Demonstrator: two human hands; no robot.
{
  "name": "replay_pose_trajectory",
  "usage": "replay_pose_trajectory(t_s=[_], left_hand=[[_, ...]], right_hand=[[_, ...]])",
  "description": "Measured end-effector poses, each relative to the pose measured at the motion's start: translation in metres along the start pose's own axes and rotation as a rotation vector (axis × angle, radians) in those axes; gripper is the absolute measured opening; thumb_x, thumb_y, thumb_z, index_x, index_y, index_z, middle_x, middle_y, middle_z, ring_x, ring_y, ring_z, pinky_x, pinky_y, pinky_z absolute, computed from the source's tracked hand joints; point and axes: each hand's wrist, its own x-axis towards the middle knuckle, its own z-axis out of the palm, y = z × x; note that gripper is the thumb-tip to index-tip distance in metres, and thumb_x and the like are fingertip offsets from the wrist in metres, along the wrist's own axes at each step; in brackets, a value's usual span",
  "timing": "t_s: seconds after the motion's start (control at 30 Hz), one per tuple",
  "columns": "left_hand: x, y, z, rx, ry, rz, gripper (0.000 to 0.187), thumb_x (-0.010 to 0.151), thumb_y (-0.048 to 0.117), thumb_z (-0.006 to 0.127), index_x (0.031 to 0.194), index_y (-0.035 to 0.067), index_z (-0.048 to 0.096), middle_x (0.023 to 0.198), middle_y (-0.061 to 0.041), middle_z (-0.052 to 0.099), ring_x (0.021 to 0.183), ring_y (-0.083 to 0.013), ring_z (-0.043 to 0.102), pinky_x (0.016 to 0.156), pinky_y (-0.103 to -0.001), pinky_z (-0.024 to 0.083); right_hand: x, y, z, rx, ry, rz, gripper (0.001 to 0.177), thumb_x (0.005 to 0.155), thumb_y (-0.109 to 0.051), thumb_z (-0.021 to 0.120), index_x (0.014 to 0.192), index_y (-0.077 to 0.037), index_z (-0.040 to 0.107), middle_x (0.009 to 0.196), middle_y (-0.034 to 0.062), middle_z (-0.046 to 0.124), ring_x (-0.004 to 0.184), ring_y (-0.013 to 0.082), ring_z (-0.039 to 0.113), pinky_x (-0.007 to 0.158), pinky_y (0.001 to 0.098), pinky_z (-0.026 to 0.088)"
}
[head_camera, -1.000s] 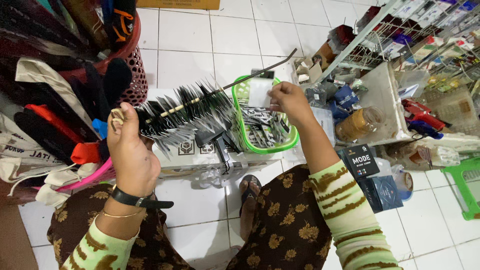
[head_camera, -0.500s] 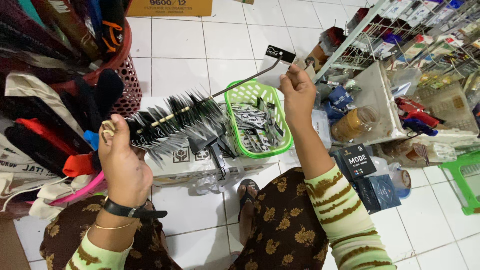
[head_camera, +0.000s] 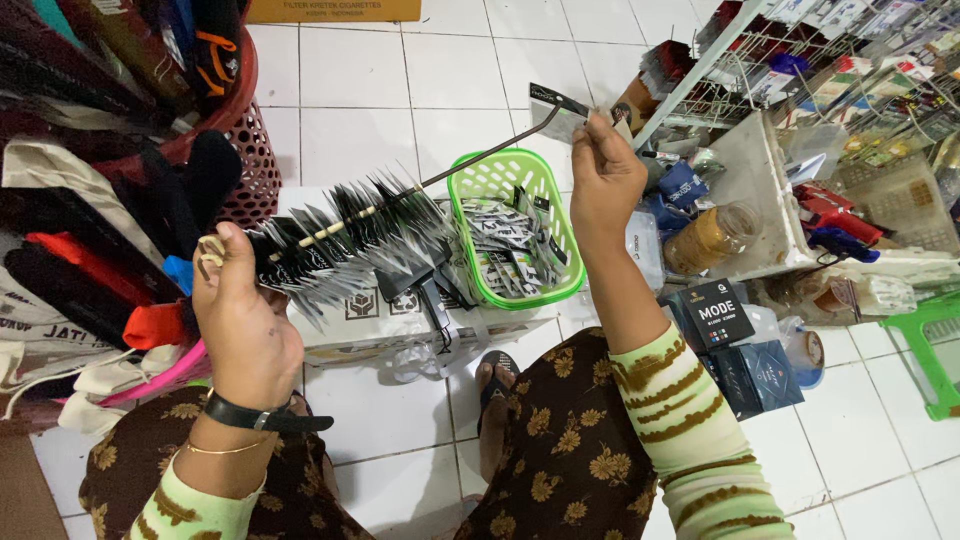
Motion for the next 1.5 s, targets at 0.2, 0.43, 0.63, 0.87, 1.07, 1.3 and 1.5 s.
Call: replay_pose_trajectory(t_s=[0.2, 0.43, 0.63, 0.87, 1.07, 1.3, 1.5], left_hand=[[-0.006, 0.008, 0.007, -0.002, 0.009, -0.009, 0.025, 0.101, 0.046, 0.069, 0.104, 0.024, 0.059, 0.095, 0.009, 0.066, 0.09, -0.0048, 0.069, 0.086, -0.026, 0.062], [0.003, -0.004, -0.004, -0.012, 0.015, 0.022, 0.023, 0.102, 0.044, 0.069, 0.103, 0.023, 0.059, 0.096, 0.008, 0.065, 0.092, -0.0055, 0.069, 0.088, -0.027, 0.062], [-0.002, 0.002, 0.0, -0.025, 0.006, 0.029, 0.022, 0.103, 0.042, 0.068, 0.103, 0.022, 0.058, 0.095, 0.009, 0.064, 0.092, -0.0038, 0.068, 0.09, -0.025, 0.061], [0.004, -0.002, -0.004, -0.03, 0.007, 0.03, 0.022, 0.103, 0.042, 0.068, 0.104, 0.022, 0.058, 0.095, 0.009, 0.064, 0.091, -0.0047, 0.068, 0.089, -0.026, 0.062], [0.017, -0.015, -0.017, -0.005, 0.01, 0.024, 0.024, 0.103, 0.043, 0.069, 0.104, 0.023, 0.057, 0.096, 0.009, 0.062, 0.092, -0.0046, 0.066, 0.088, -0.026, 0.061], [0.014, -0.008, -0.014, 0.033, 0.011, -0.014, 0.023, 0.103, 0.046, 0.068, 0.104, 0.026, 0.057, 0.095, 0.012, 0.063, 0.091, -0.0036, 0.068, 0.085, -0.025, 0.061], [0.014, -0.007, -0.014, 0.011, 0.02, -0.008, 0.026, 0.101, 0.047, 0.069, 0.104, 0.024, 0.058, 0.096, 0.009, 0.065, 0.091, -0.0057, 0.069, 0.085, -0.027, 0.061]], right_hand=[[0.001, -0.028, 0.009, -0.013, -0.002, -0.073, 0.025, 0.097, 0.008, 0.067, 0.119, 0.0, 0.074, 0.112, 0.0169, 0.075, 0.112, 0.0202, 0.066, 0.101, 0.0423, 0.053], [0.0, -0.016, 0.004, -0.054, -0.007, -0.115, 0.027, 0.096, 0.009, 0.068, 0.119, -0.001, 0.075, 0.112, 0.0169, 0.075, 0.111, 0.0219, 0.068, 0.101, 0.0405, 0.052], [0.003, -0.021, 0.005, -0.064, -0.005, -0.167, 0.032, 0.092, 0.013, 0.067, 0.119, -0.001, 0.076, 0.104, 0.0153, 0.075, 0.101, 0.021, 0.068, 0.094, 0.0401, 0.053], [0.004, -0.015, 0.001, -0.055, -0.012, -0.167, 0.035, 0.091, 0.014, 0.064, 0.12, -0.001, 0.075, 0.103, 0.0163, 0.073, 0.099, 0.0202, 0.066, 0.092, 0.042, 0.053], [0.0, -0.014, 0.002, -0.058, -0.023, -0.158, 0.033, 0.093, 0.013, 0.063, 0.121, 0.0, 0.074, 0.11, 0.0194, 0.073, 0.105, 0.0233, 0.067, 0.093, 0.0433, 0.054], [0.001, -0.032, 0.006, -0.063, -0.056, -0.146, 0.032, 0.094, 0.011, 0.064, 0.121, -0.001, 0.075, 0.108, 0.0156, 0.073, 0.104, 0.0201, 0.067, 0.095, 0.0409, 0.054], [-0.006, -0.008, 0.003, -0.063, -0.046, -0.154, 0.026, 0.093, 0.01, 0.068, 0.118, 0.004, 0.073, 0.102, 0.0182, 0.072, 0.102, 0.0232, 0.069, 0.093, 0.0437, 0.055]])
